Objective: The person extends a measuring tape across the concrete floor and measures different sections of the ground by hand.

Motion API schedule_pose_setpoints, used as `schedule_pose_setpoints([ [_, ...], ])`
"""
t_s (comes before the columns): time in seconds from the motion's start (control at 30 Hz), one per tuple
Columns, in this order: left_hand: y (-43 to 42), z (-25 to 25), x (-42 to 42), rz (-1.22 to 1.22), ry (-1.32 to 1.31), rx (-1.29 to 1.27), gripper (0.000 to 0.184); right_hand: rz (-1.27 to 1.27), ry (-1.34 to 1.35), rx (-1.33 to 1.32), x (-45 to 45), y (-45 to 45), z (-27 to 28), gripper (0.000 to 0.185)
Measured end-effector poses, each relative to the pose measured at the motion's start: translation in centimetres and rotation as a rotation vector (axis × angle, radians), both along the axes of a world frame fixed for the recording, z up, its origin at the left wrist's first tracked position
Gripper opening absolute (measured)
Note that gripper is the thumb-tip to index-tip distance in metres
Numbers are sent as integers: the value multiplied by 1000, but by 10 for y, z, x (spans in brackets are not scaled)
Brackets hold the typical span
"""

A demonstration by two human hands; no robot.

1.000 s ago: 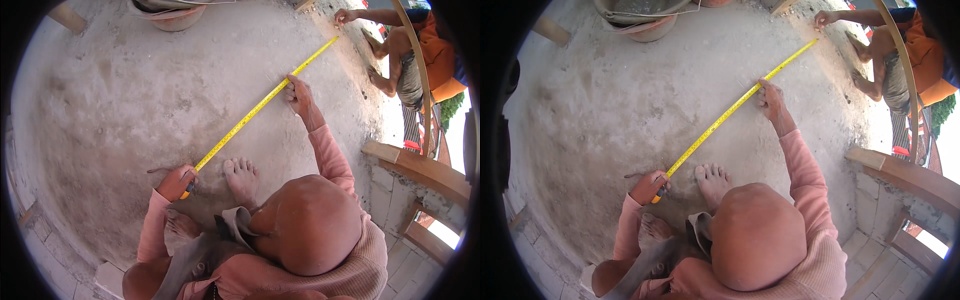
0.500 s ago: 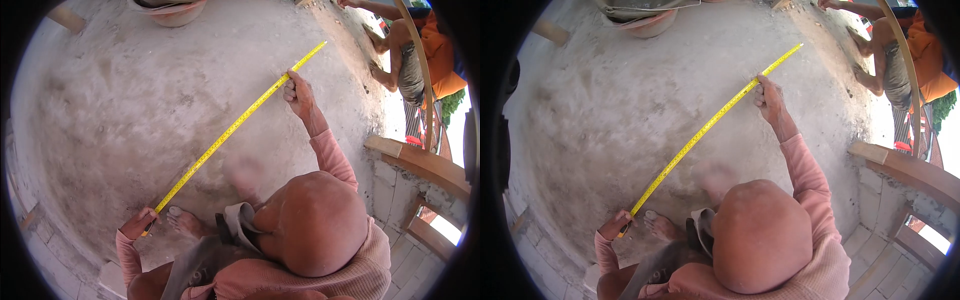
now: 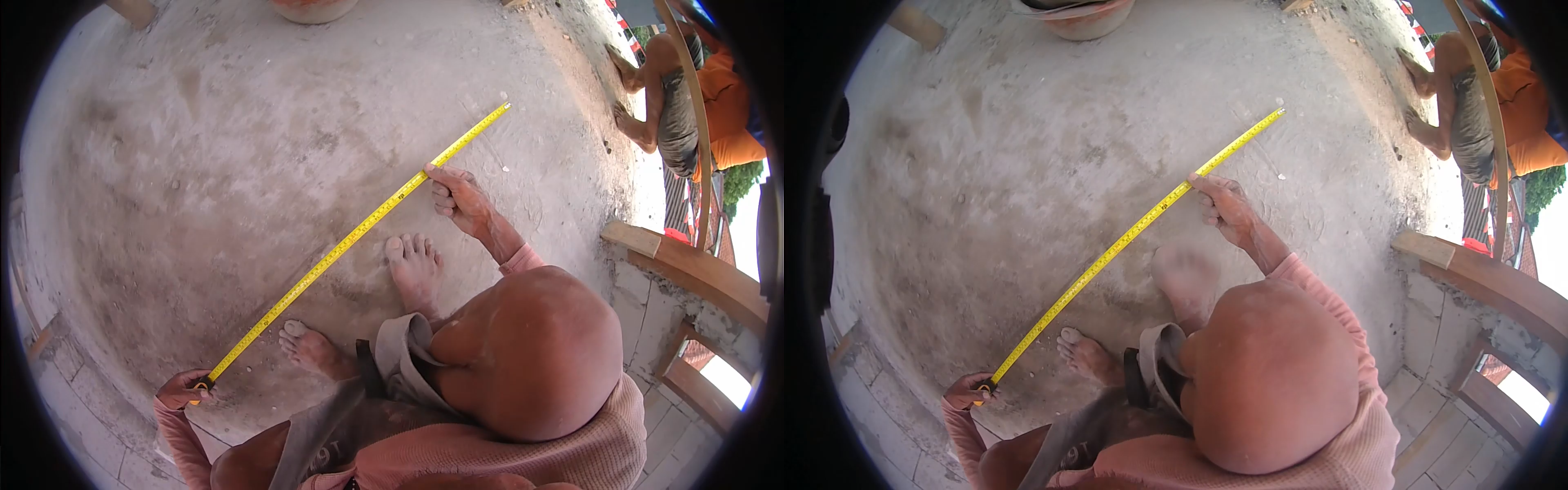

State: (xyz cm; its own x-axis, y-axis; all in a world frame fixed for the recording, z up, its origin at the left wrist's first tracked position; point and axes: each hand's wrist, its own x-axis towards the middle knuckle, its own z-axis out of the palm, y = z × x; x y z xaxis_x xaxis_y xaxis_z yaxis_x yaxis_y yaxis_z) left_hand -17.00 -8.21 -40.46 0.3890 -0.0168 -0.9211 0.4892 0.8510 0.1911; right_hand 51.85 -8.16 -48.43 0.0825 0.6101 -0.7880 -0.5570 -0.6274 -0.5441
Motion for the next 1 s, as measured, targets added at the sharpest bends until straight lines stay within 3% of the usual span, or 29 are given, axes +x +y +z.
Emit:
schedule_pose_setpoints([
  [0.17, 1, 0, 30, 143, 153, 100, 55, -15, -104, 59, 0, 13, 0, 22],
  [0.27, 5, -19, 73, 69, 118, 213, 45, -164, -216, 90, 31, 27, -3, 21],
  [0.33, 9, -20, 128, 14, 141, 330, 38, -322, -266, 91, 55, 36, -4, 20],
  [0.47, 15, -34, 247, -43, -71, 445, 38, -380, -419, 107, 109, 48, -7, 16],
  [0.63, 12, -47, 359, -67, -68, 553, 39, -446, -648, 43, 169, 63, -18, 16],
  [0.77, 1, -72, 377, -94, -102, 734, 39, -293, -885, -167, 196, 65, -36, 20],
  [1.0, 6, -78, 382, -183, -188, 864, 34, -262, -904, -106, 206, 67, -49, 26],
])
